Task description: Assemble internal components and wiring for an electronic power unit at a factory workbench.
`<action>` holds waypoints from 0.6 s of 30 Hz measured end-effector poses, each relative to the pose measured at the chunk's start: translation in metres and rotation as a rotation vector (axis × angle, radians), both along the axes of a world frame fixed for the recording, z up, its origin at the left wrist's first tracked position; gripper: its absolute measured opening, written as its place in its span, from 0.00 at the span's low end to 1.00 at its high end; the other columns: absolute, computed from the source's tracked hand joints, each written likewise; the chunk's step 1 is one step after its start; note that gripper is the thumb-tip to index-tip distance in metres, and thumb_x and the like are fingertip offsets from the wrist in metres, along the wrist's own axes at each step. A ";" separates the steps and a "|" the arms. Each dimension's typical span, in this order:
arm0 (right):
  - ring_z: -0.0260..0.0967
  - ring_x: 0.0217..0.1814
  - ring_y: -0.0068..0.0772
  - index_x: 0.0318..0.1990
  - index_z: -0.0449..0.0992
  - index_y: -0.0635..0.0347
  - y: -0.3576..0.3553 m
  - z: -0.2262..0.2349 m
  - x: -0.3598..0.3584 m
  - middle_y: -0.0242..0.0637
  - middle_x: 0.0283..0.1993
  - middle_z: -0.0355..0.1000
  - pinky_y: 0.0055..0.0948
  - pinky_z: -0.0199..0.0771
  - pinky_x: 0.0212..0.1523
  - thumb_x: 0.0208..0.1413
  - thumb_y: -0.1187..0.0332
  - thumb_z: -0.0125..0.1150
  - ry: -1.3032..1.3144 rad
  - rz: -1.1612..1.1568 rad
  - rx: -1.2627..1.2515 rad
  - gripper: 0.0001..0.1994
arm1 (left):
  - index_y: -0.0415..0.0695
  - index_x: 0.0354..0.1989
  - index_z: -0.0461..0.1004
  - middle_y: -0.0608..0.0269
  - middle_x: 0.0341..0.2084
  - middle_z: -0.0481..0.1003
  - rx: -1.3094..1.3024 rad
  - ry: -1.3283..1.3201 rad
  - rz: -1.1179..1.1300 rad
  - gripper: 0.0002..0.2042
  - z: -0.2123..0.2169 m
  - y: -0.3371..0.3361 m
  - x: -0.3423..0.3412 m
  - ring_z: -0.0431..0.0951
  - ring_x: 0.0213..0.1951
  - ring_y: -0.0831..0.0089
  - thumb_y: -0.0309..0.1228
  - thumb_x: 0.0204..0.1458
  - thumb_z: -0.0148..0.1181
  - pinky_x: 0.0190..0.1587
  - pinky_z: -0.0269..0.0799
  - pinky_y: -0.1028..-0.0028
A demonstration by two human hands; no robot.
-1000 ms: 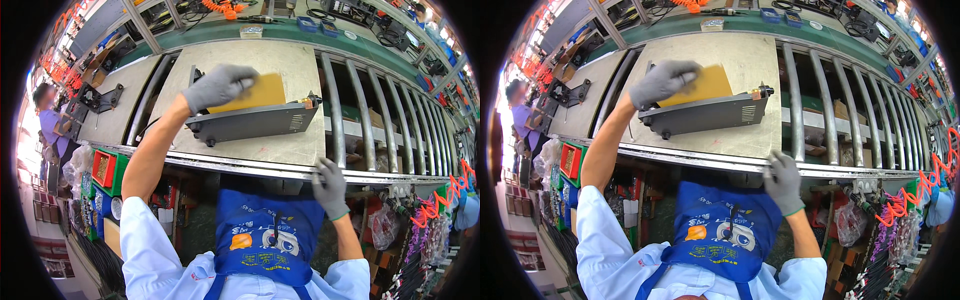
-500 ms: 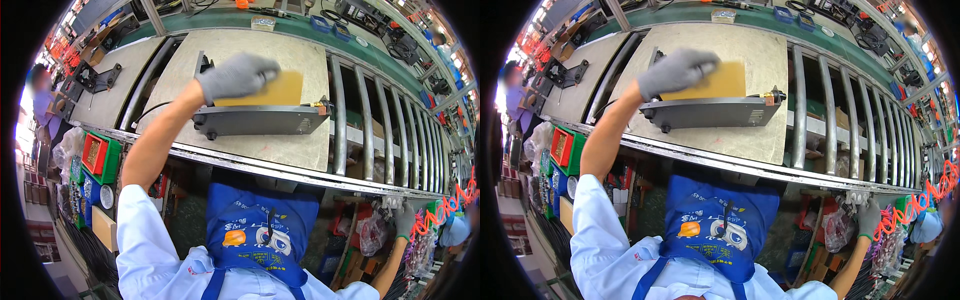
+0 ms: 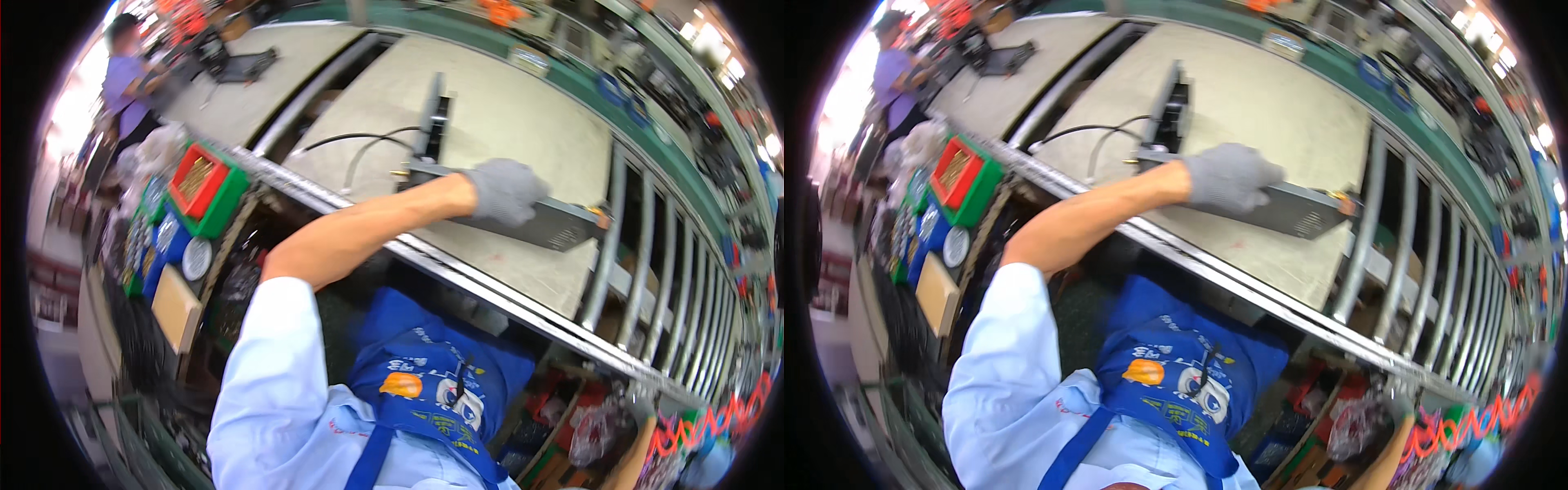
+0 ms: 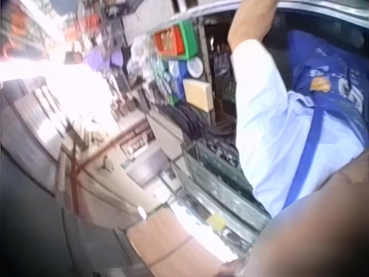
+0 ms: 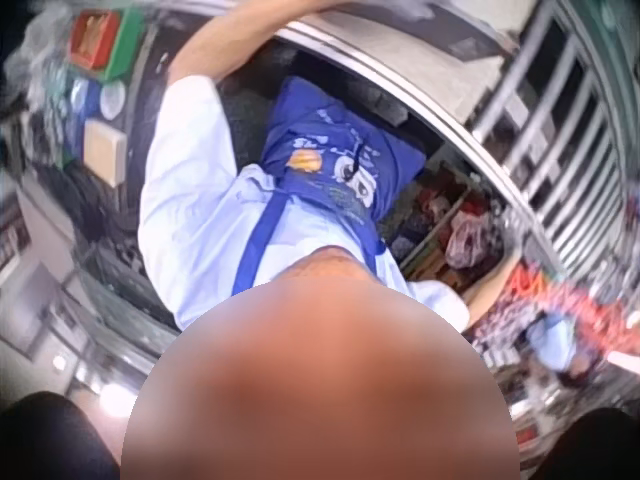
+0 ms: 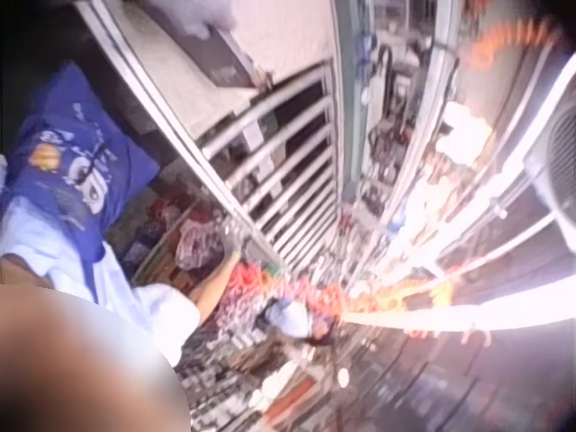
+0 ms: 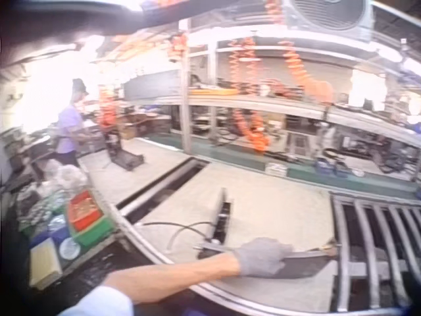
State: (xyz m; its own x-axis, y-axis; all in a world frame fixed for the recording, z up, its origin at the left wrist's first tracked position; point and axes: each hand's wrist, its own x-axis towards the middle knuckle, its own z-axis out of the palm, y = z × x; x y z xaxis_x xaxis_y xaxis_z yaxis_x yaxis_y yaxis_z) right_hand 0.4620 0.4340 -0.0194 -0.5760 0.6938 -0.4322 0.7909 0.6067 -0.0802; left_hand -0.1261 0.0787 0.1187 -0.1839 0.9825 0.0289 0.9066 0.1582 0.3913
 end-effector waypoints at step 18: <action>0.68 0.28 0.22 0.62 0.66 0.61 -0.261 0.160 -0.196 0.34 0.38 0.73 0.20 0.71 0.27 0.49 0.78 0.63 0.390 -0.454 -0.917 0.29 | 0.42 0.38 0.78 0.47 0.32 0.80 0.079 0.064 0.050 0.12 -0.015 -0.035 -0.014 0.81 0.37 0.47 0.33 0.47 0.61 0.41 0.75 0.53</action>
State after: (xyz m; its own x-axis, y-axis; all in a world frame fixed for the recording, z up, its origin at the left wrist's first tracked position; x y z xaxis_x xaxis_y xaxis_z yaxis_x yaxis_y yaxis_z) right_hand 0.2655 0.1731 0.1404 -0.5573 0.3835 -0.7365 0.7479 -0.1535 -0.6458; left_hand -0.1403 0.0438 0.1036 -0.2275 0.9664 0.1192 0.9219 0.1743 0.3460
